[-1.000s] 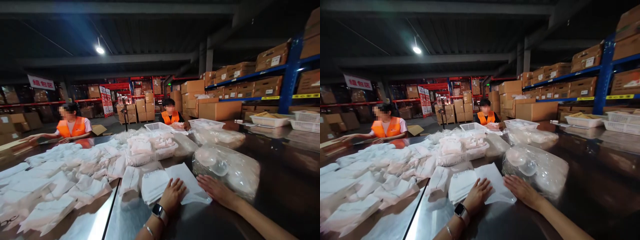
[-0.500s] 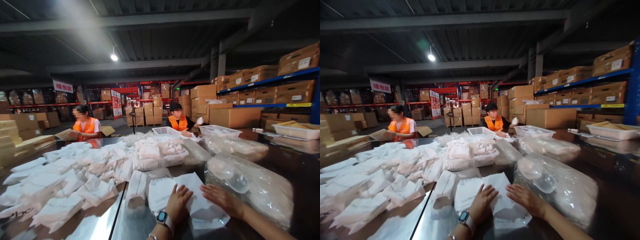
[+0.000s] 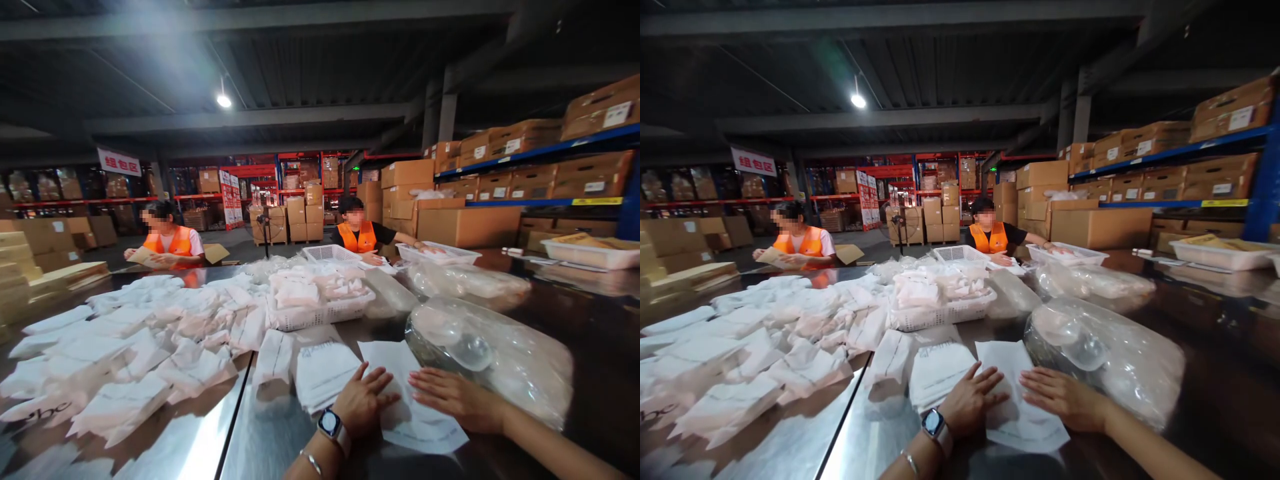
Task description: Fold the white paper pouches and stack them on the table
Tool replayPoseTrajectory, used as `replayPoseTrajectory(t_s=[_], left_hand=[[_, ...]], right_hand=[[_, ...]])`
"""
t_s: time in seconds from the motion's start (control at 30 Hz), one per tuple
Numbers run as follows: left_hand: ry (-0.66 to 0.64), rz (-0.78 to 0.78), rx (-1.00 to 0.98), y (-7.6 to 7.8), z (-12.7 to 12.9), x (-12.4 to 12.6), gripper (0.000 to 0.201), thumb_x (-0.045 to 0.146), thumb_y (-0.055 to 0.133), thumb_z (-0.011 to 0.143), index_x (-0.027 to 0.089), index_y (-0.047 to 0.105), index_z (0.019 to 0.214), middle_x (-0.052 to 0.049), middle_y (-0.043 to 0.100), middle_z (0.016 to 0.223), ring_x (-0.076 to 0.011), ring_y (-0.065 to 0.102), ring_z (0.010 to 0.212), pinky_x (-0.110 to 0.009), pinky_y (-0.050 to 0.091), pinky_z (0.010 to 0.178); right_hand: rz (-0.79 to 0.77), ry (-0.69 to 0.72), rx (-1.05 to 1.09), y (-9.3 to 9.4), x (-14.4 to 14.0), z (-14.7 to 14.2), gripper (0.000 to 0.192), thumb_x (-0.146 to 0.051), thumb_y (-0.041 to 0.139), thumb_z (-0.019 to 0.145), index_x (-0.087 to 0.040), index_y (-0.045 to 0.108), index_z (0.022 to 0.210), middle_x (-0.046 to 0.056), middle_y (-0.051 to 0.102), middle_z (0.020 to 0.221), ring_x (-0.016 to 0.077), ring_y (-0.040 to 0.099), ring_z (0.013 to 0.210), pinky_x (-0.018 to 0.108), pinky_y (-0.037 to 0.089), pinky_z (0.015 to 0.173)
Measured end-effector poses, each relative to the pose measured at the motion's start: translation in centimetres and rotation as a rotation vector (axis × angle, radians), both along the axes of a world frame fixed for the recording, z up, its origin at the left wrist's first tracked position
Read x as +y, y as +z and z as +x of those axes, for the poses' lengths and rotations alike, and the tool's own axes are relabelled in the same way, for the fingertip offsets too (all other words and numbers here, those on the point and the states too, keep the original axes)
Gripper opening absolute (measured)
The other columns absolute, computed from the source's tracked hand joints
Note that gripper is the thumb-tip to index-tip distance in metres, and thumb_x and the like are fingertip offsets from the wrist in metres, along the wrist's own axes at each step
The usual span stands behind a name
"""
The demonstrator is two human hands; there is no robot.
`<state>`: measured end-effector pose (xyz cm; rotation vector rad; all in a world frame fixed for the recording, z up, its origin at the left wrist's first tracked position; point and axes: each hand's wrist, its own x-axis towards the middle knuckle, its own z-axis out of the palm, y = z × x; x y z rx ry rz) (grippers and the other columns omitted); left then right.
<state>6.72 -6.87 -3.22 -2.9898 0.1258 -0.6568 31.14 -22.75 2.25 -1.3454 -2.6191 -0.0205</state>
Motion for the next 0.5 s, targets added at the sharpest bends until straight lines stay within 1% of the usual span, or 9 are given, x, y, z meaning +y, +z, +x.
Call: replayPoseTrajectory(t_s=[0.07,0.13,0.23,0.33,0.4,0.43,0.5], left_hand=[[-0.024,0.011,0.002,0.1,-0.2,-0.3,0.039,0.03,0.035,0.098,0.027,0.049,0.134,-0.005,0.037,0.15,-0.0208,0.029,0.139,-0.047,0.02,0.116],[-0.053,-0.019,0.029,0.1,-0.2,-0.4,0.039,0.03,0.037,0.098,0.026,0.049,0.134,-0.005,0.039,0.148,-0.0211,0.03,0.139,-0.048,0.019,0.116],[-0.106,-0.12,0.086,0.2,-0.2,-0.6,0.041,0.027,0.039,0.096,0.026,0.047,0.136,-0.006,0.044,0.145,-0.021,0.035,0.137,-0.047,0.019,0.116],[-0.168,-0.261,0.139,0.5,-0.2,-0.9,0.045,0.023,0.044,0.091,0.023,0.047,0.136,-0.008,0.046,0.143,-0.0215,0.037,0.135,-0.045,0.018,0.116],[-0.194,-0.421,0.134,0.7,-0.2,-1.1,0.044,0.022,0.05,0.086,0.02,0.055,0.129,-0.009,0.051,0.139,-0.0221,0.042,0.132,-0.044,0.018,0.116],[-0.203,-0.533,0.12,0.8,-0.3,-1.3,0.04,0.021,0.052,0.083,0.019,0.06,0.123,-0.009,0.055,0.134,-0.0223,0.046,0.129,-0.043,0.019,0.116],[-0.164,-0.867,0.029,0.8,-0.4,-1.7,0.024,0.024,0.058,0.079,0.019,0.07,0.099,-0.007,0.067,0.116,-0.0225,0.057,0.115,-0.04,0.023,0.114]], right_hand=[[-0.023,-0.028,0.017,-0.1,-0.7,0.2,0.055,-0.006,0.042,0.088,-0.034,0.046,0.136,0.005,0.048,0.138,0.0208,0.039,0.131,0.044,0.031,0.111],[-0.062,-0.066,0.017,-0.2,-1.3,0.6,0.054,-0.006,0.041,0.09,-0.035,0.046,0.136,0.005,0.046,0.14,0.0202,0.037,0.132,0.045,0.029,0.112],[-0.082,-0.094,0.06,-0.5,-2.2,1.2,0.055,-0.006,0.04,0.089,-0.034,0.045,0.137,0.005,0.045,0.14,0.021,0.037,0.132,0.048,0.03,0.112],[-0.071,-0.123,0.164,-1.3,-3.4,1.0,0.053,-0.008,0.043,0.088,-0.031,0.048,0.135,0.007,0.05,0.137,0.0214,0.042,0.13,0.046,0.032,0.111],[-0.048,-0.195,0.248,-2.1,-4.1,0.3,0.047,-0.013,0.045,0.088,-0.029,0.054,0.131,0.008,0.053,0.134,0.0226,0.044,0.129,0.047,0.035,0.11],[-0.038,-0.251,0.297,-2.6,-4.3,-0.3,0.042,-0.018,0.046,0.089,-0.027,0.058,0.128,0.009,0.055,0.132,0.0238,0.046,0.128,0.048,0.036,0.109],[-0.02,-0.392,0.438,-3.6,-4.5,-1.6,0.034,-0.029,0.047,0.089,-0.024,0.068,0.115,0.009,0.063,0.124,0.0264,0.053,0.122,0.048,0.04,0.105]])
